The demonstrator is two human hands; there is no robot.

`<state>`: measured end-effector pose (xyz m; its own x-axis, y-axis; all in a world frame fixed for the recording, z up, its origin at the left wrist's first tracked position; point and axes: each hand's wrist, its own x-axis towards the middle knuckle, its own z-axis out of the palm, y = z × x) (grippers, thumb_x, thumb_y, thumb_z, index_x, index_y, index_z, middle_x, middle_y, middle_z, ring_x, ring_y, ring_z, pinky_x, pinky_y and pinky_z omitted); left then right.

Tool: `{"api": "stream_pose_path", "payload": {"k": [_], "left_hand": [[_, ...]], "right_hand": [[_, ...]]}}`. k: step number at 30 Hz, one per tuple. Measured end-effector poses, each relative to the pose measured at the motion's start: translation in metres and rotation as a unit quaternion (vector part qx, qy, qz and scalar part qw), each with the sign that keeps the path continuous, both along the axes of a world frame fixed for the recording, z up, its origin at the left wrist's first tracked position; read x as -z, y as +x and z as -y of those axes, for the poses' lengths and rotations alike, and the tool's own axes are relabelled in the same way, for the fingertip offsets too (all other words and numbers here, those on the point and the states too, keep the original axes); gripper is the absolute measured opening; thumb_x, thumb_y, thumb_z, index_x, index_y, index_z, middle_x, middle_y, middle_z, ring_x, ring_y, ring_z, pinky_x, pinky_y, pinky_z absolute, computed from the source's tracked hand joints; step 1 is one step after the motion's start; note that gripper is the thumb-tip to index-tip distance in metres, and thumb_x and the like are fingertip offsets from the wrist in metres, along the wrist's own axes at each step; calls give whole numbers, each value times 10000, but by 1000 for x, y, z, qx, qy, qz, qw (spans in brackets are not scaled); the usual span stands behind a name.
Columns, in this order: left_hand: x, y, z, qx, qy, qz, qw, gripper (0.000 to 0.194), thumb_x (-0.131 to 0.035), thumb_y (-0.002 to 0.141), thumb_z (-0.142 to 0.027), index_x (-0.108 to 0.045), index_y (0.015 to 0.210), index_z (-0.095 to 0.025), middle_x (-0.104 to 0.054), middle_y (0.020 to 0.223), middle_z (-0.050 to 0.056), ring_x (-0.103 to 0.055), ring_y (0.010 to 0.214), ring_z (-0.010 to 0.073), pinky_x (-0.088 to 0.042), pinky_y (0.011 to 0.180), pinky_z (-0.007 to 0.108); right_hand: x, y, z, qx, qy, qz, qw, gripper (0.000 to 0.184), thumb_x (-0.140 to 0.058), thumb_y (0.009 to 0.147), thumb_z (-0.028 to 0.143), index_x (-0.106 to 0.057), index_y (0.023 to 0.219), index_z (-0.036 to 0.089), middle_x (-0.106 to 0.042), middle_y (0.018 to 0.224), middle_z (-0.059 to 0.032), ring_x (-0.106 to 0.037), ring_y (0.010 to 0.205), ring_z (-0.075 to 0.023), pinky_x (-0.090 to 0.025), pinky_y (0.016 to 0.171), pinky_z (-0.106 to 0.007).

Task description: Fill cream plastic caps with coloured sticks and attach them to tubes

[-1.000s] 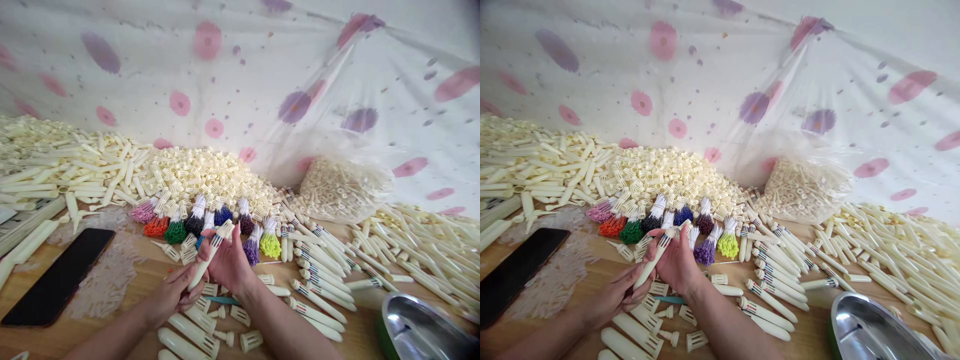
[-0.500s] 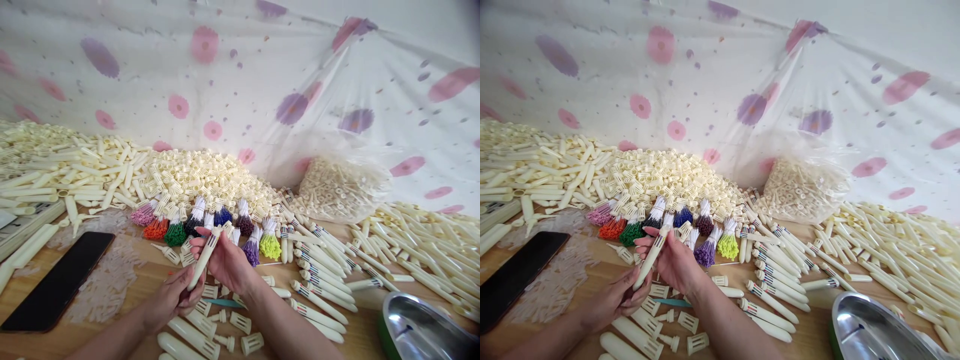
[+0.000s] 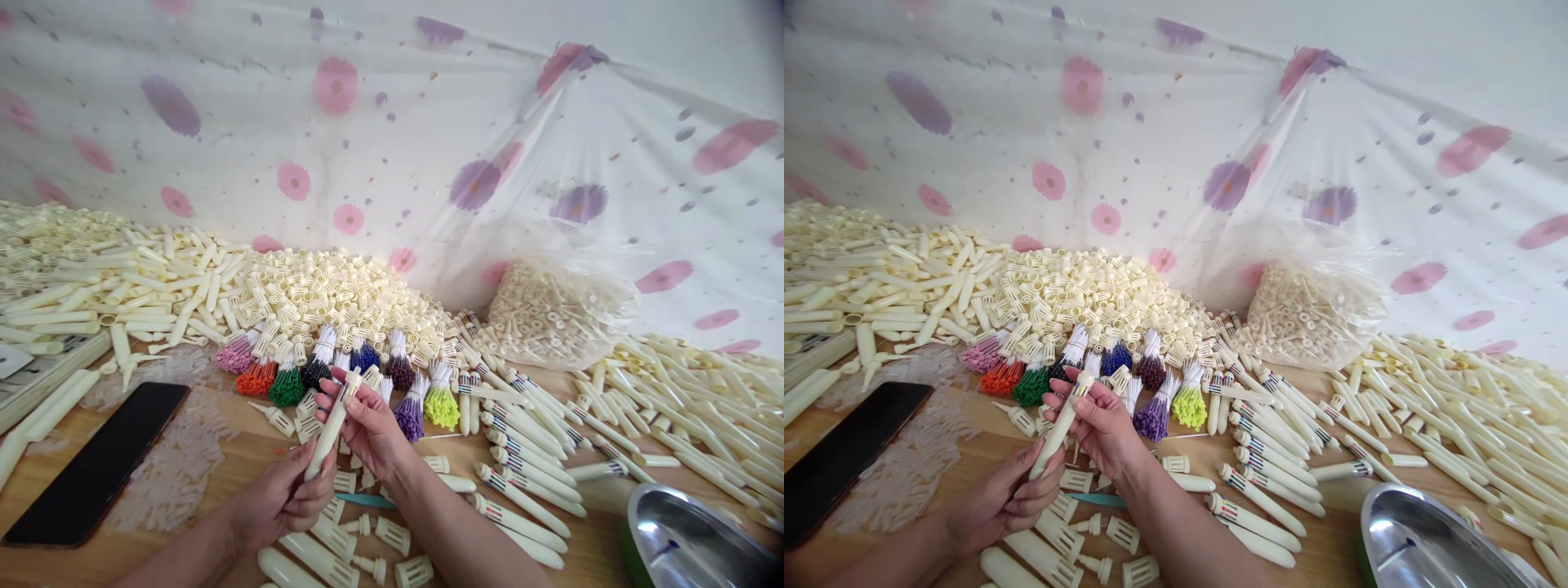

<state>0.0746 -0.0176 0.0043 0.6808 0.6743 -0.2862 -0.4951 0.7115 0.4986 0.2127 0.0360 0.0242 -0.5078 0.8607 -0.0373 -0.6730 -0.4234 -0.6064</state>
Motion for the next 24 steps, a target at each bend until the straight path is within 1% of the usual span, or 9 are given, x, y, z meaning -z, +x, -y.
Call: {"api": "stream_pose_path", "payload": {"k": [3,5,8,10,12,14,17,20,24], "left_hand": [[-4,0,0,12,0,-4,1000,418,-709,693,-515,-496,659,-157,-289,452,-115,-93,371,22,-111,316,97],[-5,0,-1,17,2,-16,1000,425,-714,682,-522,-495,664,-158,-294,453,-115,-94,371,19,-107,318,97],[-4,1,-1,29,7,-37,999,434,-707,677,-541,-502,682,-158,-300,452,-114,-106,371,18,-106,323,99],[-2,2,-1,37,13,-40,998,439,-699,677,-552,-502,685,-160,-305,452,-112,-117,370,20,-112,324,102],[-2,1,0,44,14,-32,998,437,-699,680,-547,-494,673,-162,-304,451,-111,-120,370,21,-116,323,103],[-2,1,0,42,6,-15,999,430,-703,689,-528,-485,656,-160,-295,451,-113,-111,371,21,-116,320,102],[-3,0,0,29,-6,16,999,417,-695,712,-509,-484,651,-155,-287,461,-112,-99,376,23,-117,315,100],[-3,1,1,11,-6,29,1000,394,-665,749,-497,-500,676,-147,-314,494,-98,-119,393,27,-122,323,96],[-3,3,3,0,-7,36,999,376,-637,787,-469,-495,666,-143,-334,525,-81,-141,414,35,-122,334,99]], "right_hand": [[-3,0,2,4,5,-3,1000,467,-813,625,297,-632,1042,187,-713,951,-42,-669,804,-172,-500,821,-346],[-7,0,2,-3,7,-17,1000,543,-771,640,478,-614,1070,185,-707,842,-33,-648,709,-167,-496,744,-333],[-14,3,1,-47,1,-62,997,683,-533,717,717,-606,1075,140,-616,595,4,-550,563,-143,-451,636,-297],[-18,5,1,-77,-4,-84,994,636,-441,801,685,-614,1047,125,-543,510,27,-476,514,-123,-413,602,-268],[-20,6,2,-84,0,-85,993,515,-453,843,591,-614,1030,139,-537,516,28,-465,525,-118,-397,603,-257],[-19,4,5,-63,2,-77,995,419,-525,828,514,-603,1041,161,-592,597,15,-504,577,-121,-405,630,-255],[-16,-2,9,-21,-5,-62,998,403,-634,788,422,-577,1100,173,-676,806,-27,-559,669,-122,-438,668,-256],[-16,-5,12,-1,-2,-38,999,388,-680,771,333,-572,1109,176,-687,960,-67,-573,695,-128,-474,639,-266],[-16,-5,13,-9,7,-14,1000,405,-722,723,264,-587,1094,172,-660,1084,-90,-566,696,-131,-492,604,-268]]}}
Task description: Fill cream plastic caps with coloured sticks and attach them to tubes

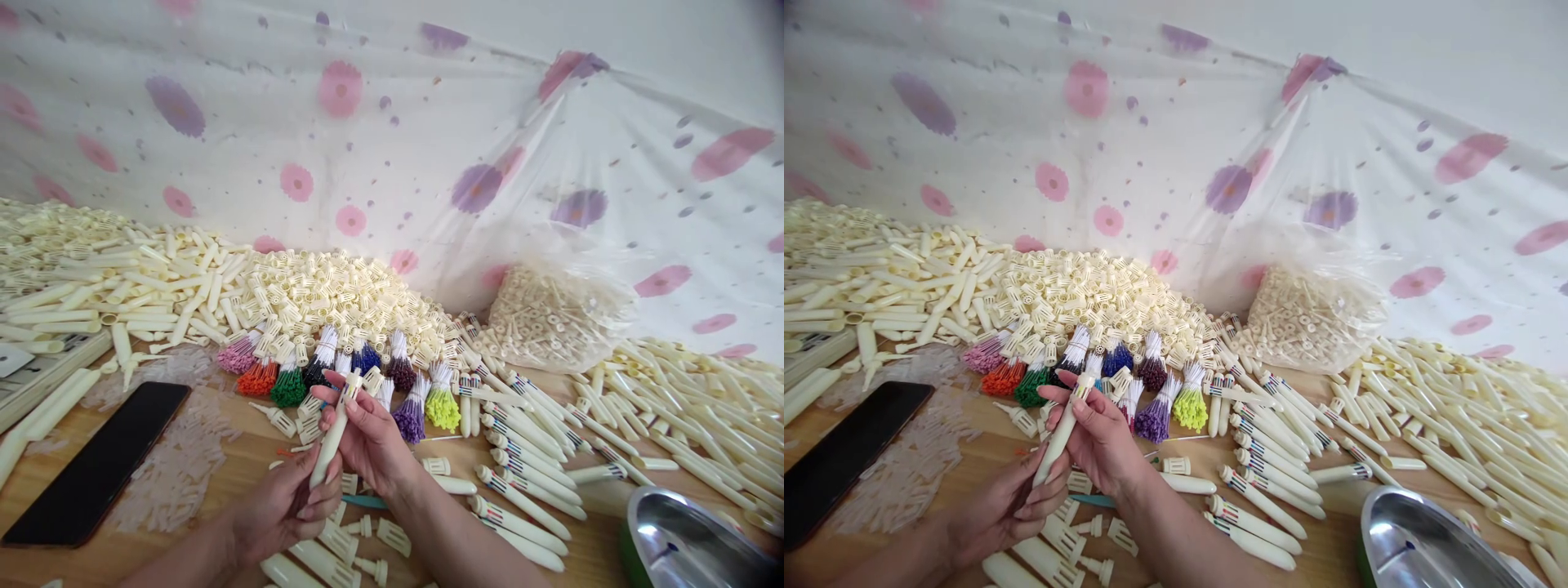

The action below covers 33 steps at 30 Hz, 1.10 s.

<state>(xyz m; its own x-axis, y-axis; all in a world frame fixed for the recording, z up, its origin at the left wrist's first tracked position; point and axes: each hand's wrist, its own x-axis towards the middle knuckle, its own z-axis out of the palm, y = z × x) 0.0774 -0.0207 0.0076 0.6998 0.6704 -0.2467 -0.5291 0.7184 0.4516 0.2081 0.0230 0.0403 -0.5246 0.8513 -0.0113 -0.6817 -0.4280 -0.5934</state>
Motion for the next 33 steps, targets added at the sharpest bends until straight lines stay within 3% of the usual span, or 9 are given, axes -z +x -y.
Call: {"api": "stream_pose_path", "payload": {"k": [3,8,12,15,21,25,28,31,33], "left_hand": [[-3,0,0,3,6,-9,1000,383,-662,762,-475,-493,660,-147,-318,513,-87,-134,409,33,-108,336,107],[-4,2,0,13,21,-63,998,435,-691,693,-544,-502,677,-153,-320,492,-94,-135,400,28,-93,351,124],[1,4,2,17,28,-94,995,456,-694,671,-570,-485,686,-165,-324,480,-100,-130,390,27,-74,358,136],[5,5,2,17,27,-95,995,456,-689,672,-575,-480,685,-170,-314,468,-106,-121,383,27,-68,354,138],[0,2,-1,17,14,-76,997,453,-694,673,-567,-497,678,-159,-304,469,-104,-112,389,26,-71,349,127],[0,-1,-1,18,1,-53,998,428,-686,698,-542,-501,676,-156,-294,468,-104,-106,386,27,-72,342,126],[2,0,0,15,-2,-61,998,422,-689,692,-541,-539,740,-150,-338,481,-97,-141,385,25,-85,330,124],[6,6,2,-47,54,-130,989,407,-681,699,-544,-553,819,-176,-459,568,-67,-240,382,28,-145,313,131],[10,11,4,-98,106,-189,971,374,-672,716,-529,-550,810,-188,-490,599,-60,-312,388,36,-215,316,142]], "right_hand": [[1,2,-1,-8,0,-9,1000,448,-738,715,298,-572,1117,190,-668,1057,-68,-559,695,-123,-481,638,-267],[-4,7,-7,-56,-17,-51,997,597,-570,749,644,-579,1104,164,-608,646,11,-456,545,-111,-417,596,-263],[-9,12,-12,-82,-16,-24,996,434,-413,878,539,-619,944,163,-456,461,56,-340,442,-97,-326,519,-237],[-7,13,-12,-75,-14,-24,997,363,-416,887,500,-606,892,190,-449,468,60,-329,435,-92,-319,524,-236],[-3,10,-10,-61,-29,-20,998,535,-495,779,675,-599,966,185,-610,663,-5,-503,582,-136,-397,633,-286],[1,10,-11,-20,-42,-2,999,433,-548,800,588,-596,1013,214,-656,765,-12,-546,638,-151,-420,671,-316],[4,9,-11,8,-26,-2,1000,373,-580,807,535,-611,989,212,-629,697,7,-513,591,-131,-423,640,-297],[5,7,-9,64,7,5,998,314,-602,815,496,-622,928,204,-550,576,42,-462,531,-103,-416,596,-253],[3,6,-7,91,12,22,995,312,-623,803,491,-616,930,206,-573,611,35,-494,560,-106,-433,616,-253]]}}
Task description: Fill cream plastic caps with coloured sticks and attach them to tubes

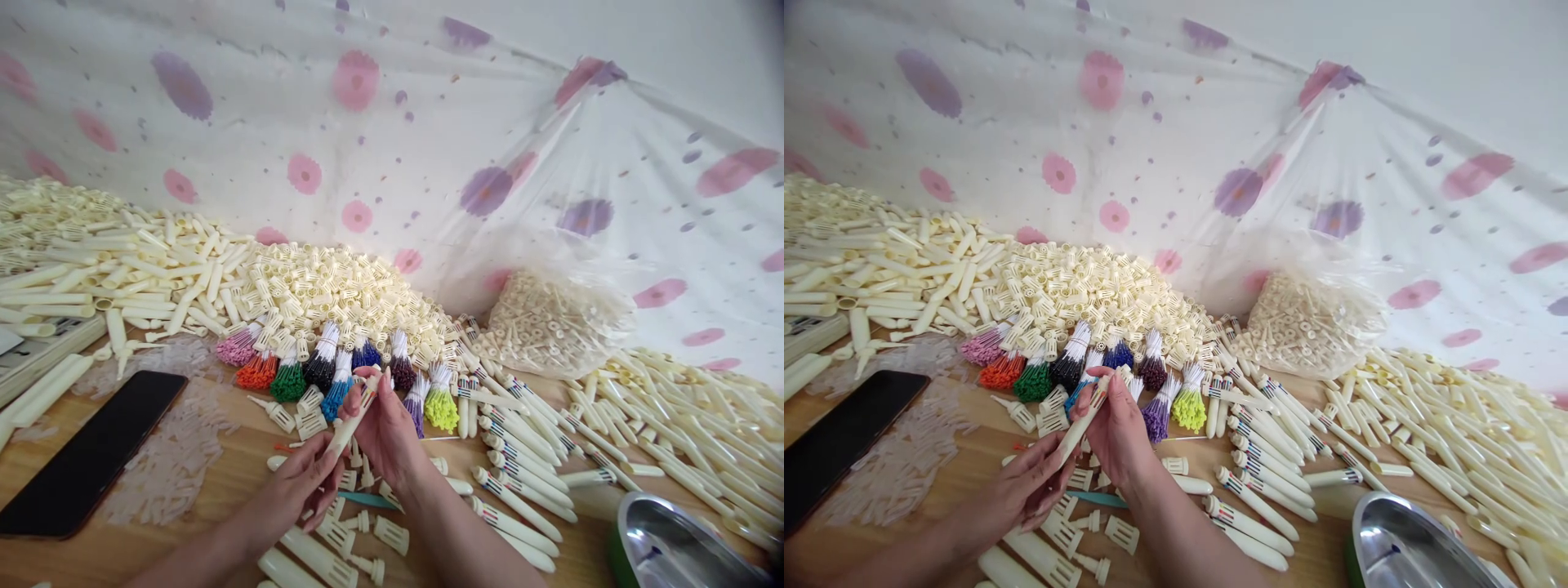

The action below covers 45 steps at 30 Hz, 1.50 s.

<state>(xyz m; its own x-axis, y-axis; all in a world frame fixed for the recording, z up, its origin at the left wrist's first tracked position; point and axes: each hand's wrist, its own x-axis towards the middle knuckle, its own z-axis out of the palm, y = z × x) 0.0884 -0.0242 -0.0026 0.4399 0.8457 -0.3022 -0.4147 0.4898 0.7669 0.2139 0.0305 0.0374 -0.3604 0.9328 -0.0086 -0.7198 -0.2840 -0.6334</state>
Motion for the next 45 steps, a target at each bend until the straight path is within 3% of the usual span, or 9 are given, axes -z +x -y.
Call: {"api": "stream_pose_path", "payload": {"k": [6,15,19,23,28,33,37,39,45], "left_hand": [[8,1,0,-1,32,-8,999,422,-630,718,-586,-566,845,-189,-475,536,-70,-298,355,45,-228,292,152],[4,-4,4,66,-36,127,989,361,-647,744,-526,-535,795,-187,-465,525,-79,-201,317,17,-167,267,126],[5,-3,5,60,-46,124,989,366,-653,738,-527,-529,792,-186,-467,523,-78,-212,318,18,-169,263,121],[6,-1,4,51,-40,99,993,395,-649,723,-557,-528,779,-185,-461,506,-82,-211,318,16,-171,264,116],[11,-3,1,36,-1,52,998,413,-606,742,-588,-529,797,-186,-447,493,-89,-218,321,20,-201,271,119],[5,-4,1,61,32,-4,998,425,-586,750,-600,-521,804,-184,-428,502,-96,-269,328,24,-251,290,126],[1,-3,2,83,47,-36,995,422,-558,772,-599,-514,803,-181,-417,509,-95,-306,338,29,-277,311,131],[3,-2,1,84,45,-26,995,424,-568,767,-598,-517,805,-179,-418,512,-94,-302,338,28,-268,307,130],[2,-6,-1,68,-41,57,995,463,-668,665,-609,-505,742,-182,-374,469,-109,-193,327,18,-181,275,116]], "right_hand": [[-3,0,4,-16,-15,23,999,406,-674,770,439,-577,1086,204,-680,825,-30,-592,714,-168,-475,718,-327],[8,2,0,-72,-58,-35,995,413,-785,648,203,-634,1033,192,-706,1004,-20,-630,752,-94,-502,771,-213],[5,2,1,-71,-42,-20,996,447,-756,672,172,-599,1090,178,-704,1021,-56,-648,774,-117,-509,801,-262],[4,0,2,-31,7,42,999,513,-715,733,217,-507,1202,215,-707,968,-56,-654,749,-161,-514,759,-333],[7,-5,4,-13,27,79,996,510,-680,779,336,-450,1229,270,-693,858,-8,-620,636,-149,-490,624,-291],[1,1,-1,-81,-23,2,996,483,-514,823,574,-561,1086,172,-635,635,-6,-493,498,-114,-406,525,-242],[-5,6,-6,-135,-28,-36,990,284,-473,855,427,-607,879,178,-526,481,31,-390,442,-94,-355,496,-217],[-5,6,-5,-131,-20,-38,990,237,-498,848,409,-601,849,196,-513,482,37,-390,450,-94,-355,503,-217],[-4,4,-4,-87,12,-10,996,350,-536,829,553,-601,942,228,-614,715,-8,-527,645,-139,-435,605,-270]]}}
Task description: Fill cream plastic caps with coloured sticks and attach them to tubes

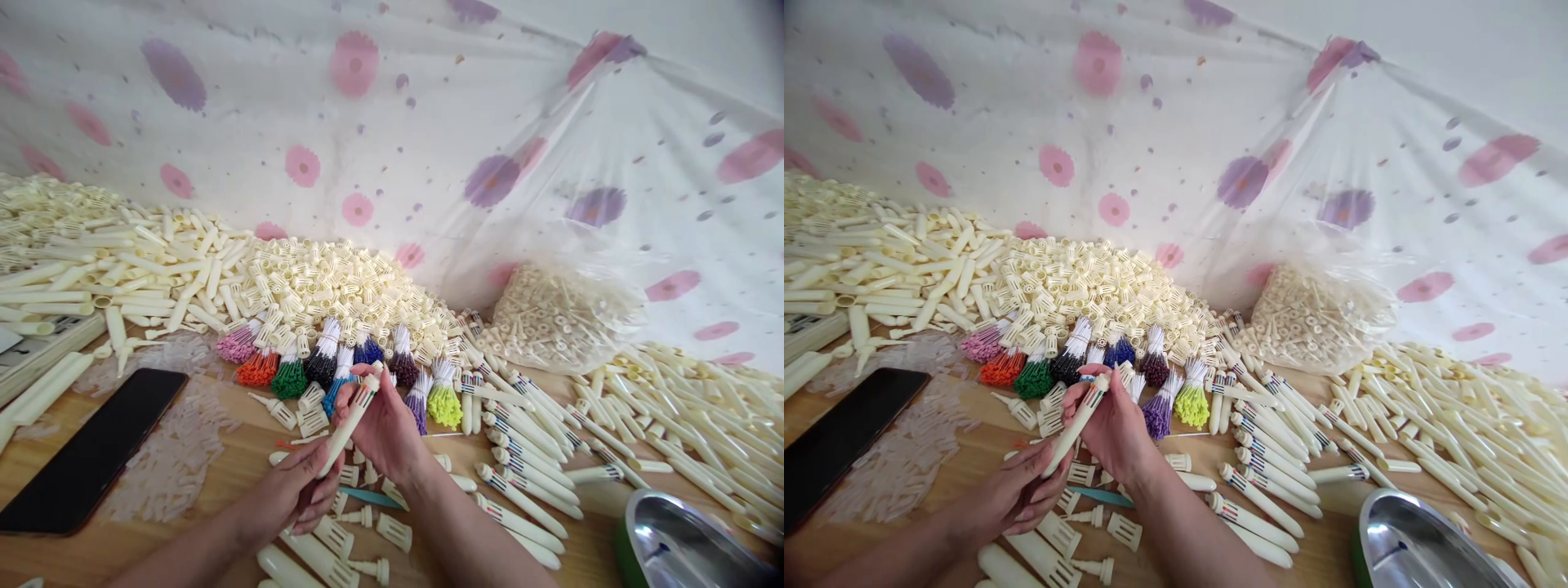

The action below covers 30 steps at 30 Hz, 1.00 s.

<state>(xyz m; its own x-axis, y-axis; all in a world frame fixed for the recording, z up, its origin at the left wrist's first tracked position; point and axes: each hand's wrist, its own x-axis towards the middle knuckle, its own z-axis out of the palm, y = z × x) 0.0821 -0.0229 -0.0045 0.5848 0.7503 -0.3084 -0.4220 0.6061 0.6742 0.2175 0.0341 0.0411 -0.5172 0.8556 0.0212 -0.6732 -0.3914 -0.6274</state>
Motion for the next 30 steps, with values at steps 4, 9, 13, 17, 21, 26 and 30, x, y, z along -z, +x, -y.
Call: {"api": "stream_pose_path", "payload": {"k": [4,9,13,17,21,26,30], "left_hand": [[-9,-3,-2,-15,-49,-4,999,478,-725,614,-582,-494,706,-175,-330,470,-120,-152,345,11,-156,283,106],[-10,-2,-4,-89,61,-132,985,511,-652,635,-654,-518,741,-173,-357,490,-109,-254,355,28,-211,304,122],[-7,-3,-2,-114,163,-251,947,480,-531,741,-657,-509,745,-177,-402,527,-86,-334,410,50,-267,364,143],[-9,-4,-1,-99,217,-293,926,421,-453,834,-585,-531,752,-179,-460,568,-59,-381,450,73,-308,414,179],[-15,-7,-4,-54,271,-323,905,322,-495,853,-484,-607,874,-183,-592,692,-9,-483,567,115,-374,504,206],[-18,-14,-10,-98,313,-376,867,303,-419,900,-416,-626,886,-195,-655,831,20,-537,685,154,-424,620,233],[-13,-17,-13,-124,314,-397,854,302,-416,897,-387,-626,983,-189,-677,825,27,-544,651,158,-439,587,232]], "right_hand": [[3,2,-3,37,52,46,997,290,-571,837,473,-624,922,201,-626,860,-31,-556,732,-151,-471,641,-288],[9,0,-3,86,75,63,991,246,-545,856,458,-611,862,221,-612,841,-14,-566,742,-156,-495,666,-305],[10,-4,1,106,82,67,989,248,-530,858,470,-597,850,232,-596,814,-6,-573,739,-162,-501,669,-312],[9,-6,2,111,62,85,988,306,-461,878,513,-582,905,234,-582,707,3,-568,654,-165,-494,636,-321],[-3,18,-5,196,100,144,965,387,-325,920,540,-565,914,235,-482,552,39,-531,564,-145,-470,621,-297],[-26,102,-36,346,300,529,715,451,-282,900,578,-565,963,233,-479,601,25,-501,566,-155,-432,593,-296],[-23,162,-62,305,311,711,552,439,-466,816,579,-624,999,212,-602,711,-39,-556,687,-222,-424,682,-376]]}}
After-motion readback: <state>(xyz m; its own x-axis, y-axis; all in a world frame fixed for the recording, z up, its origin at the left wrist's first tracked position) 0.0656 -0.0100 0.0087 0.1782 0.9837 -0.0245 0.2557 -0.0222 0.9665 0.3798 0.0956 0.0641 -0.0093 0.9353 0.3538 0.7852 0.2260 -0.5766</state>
